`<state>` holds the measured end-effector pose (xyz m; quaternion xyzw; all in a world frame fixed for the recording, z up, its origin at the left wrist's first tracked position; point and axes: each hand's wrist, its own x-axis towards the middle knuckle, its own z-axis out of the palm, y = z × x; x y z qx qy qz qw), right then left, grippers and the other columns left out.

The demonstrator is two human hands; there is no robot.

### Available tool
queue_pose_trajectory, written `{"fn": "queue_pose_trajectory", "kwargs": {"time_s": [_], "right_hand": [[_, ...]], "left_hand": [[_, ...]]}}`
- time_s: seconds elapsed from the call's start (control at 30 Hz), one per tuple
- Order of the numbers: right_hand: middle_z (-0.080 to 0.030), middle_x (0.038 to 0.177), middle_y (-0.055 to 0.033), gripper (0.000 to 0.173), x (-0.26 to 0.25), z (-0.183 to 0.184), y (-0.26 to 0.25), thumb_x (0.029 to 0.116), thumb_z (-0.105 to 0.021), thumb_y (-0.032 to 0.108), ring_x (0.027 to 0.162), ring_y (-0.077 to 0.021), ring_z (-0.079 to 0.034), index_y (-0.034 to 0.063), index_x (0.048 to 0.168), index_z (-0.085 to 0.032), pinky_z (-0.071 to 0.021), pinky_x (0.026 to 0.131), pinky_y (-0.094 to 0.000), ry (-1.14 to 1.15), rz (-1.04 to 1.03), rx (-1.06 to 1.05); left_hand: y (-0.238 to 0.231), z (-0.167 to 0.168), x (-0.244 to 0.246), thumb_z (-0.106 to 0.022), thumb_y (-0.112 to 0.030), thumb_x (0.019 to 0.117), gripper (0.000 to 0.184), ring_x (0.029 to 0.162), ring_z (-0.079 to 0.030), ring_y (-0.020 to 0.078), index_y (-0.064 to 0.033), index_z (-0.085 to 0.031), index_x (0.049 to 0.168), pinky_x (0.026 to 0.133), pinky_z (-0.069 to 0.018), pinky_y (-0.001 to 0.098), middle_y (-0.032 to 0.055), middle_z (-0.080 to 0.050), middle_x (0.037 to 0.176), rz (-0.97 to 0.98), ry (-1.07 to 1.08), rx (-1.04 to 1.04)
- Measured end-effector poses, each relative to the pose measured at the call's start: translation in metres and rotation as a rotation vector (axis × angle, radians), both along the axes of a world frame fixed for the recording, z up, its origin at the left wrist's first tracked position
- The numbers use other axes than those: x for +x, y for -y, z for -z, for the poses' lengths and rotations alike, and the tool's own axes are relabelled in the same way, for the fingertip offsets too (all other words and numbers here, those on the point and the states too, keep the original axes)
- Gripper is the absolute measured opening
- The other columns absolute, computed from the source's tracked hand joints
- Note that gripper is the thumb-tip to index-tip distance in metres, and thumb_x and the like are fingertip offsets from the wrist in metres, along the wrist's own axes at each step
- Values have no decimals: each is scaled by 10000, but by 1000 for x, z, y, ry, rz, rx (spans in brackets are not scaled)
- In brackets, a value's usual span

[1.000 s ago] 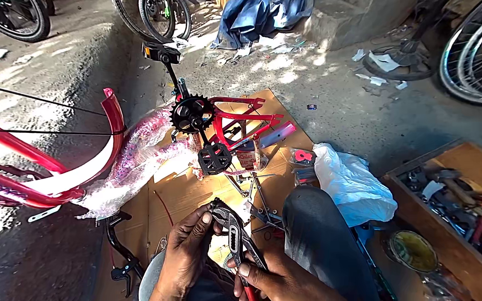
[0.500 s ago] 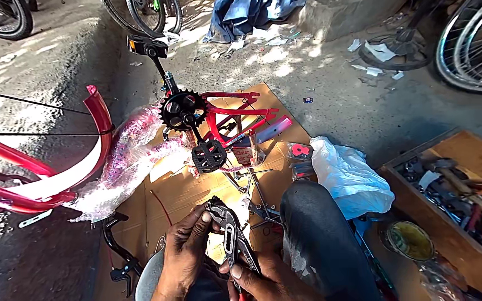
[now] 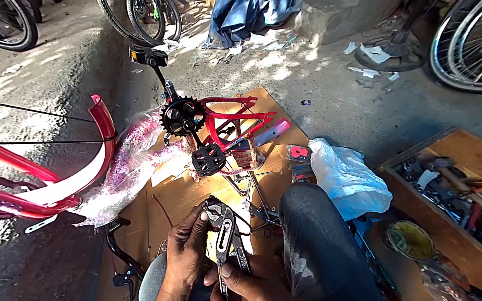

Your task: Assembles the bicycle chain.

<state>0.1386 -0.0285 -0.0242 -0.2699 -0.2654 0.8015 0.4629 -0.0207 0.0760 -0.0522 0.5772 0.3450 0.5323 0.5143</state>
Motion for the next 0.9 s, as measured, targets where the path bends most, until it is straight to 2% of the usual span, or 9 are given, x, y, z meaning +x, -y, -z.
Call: {"fn": "queue_pose_trajectory", "kwargs": {"time_s": [0.17,0.27,0.37,0.53,0.7,0.9], "right_hand": [[-678,811,-106,346,2,4,-4,1117,-405,198,676,-207,-691,-50,1169,-640,-634,633,-402,57,-33,61],[-717,853,-119,345,10,9,-10,1114,-423,204,716,-217,-722,-40,1198,-652,-643,649,-398,164,-82,144],[-727,882,-123,349,15,12,-13,1114,-440,227,752,-225,-735,-28,1221,-654,-650,679,-406,203,-137,178],[-747,941,-113,359,22,10,-17,1111,-449,256,808,-218,-747,-6,1249,-651,-647,708,-392,274,-202,191],[-764,986,-98,367,29,16,-20,1110,-450,282,829,-197,-753,17,1267,-649,-641,696,-373,326,-245,226],[-738,899,-85,350,24,17,-18,1111,-447,261,748,-175,-729,4,1218,-659,-633,670,-350,321,-189,230]], "left_hand": [[1,-2,1,-497,-124,1072,293,818,-722,147,30,-712,1200,788,-619,292,118,-748,990,3,38,-9],[1,-5,0,-432,-175,1061,361,772,-680,142,41,-719,1090,743,-594,297,121,-716,919,16,154,-103],[0,-7,-2,-483,-264,1070,365,735,-675,116,-5,-728,992,711,-594,278,88,-704,860,21,219,-163],[-1,-9,-6,-569,-255,1043,320,723,-679,114,22,-729,1059,699,-598,265,109,-707,861,90,346,-280],[1,-8,-5,-603,-210,1027,267,713,-675,97,17,-745,1035,690,-587,242,109,-715,856,118,391,-316],[1,-7,-3,-597,-192,1028,261,714,-677,103,23,-744,1012,690,-587,243,116,-712,846,107,405,-328]]}}
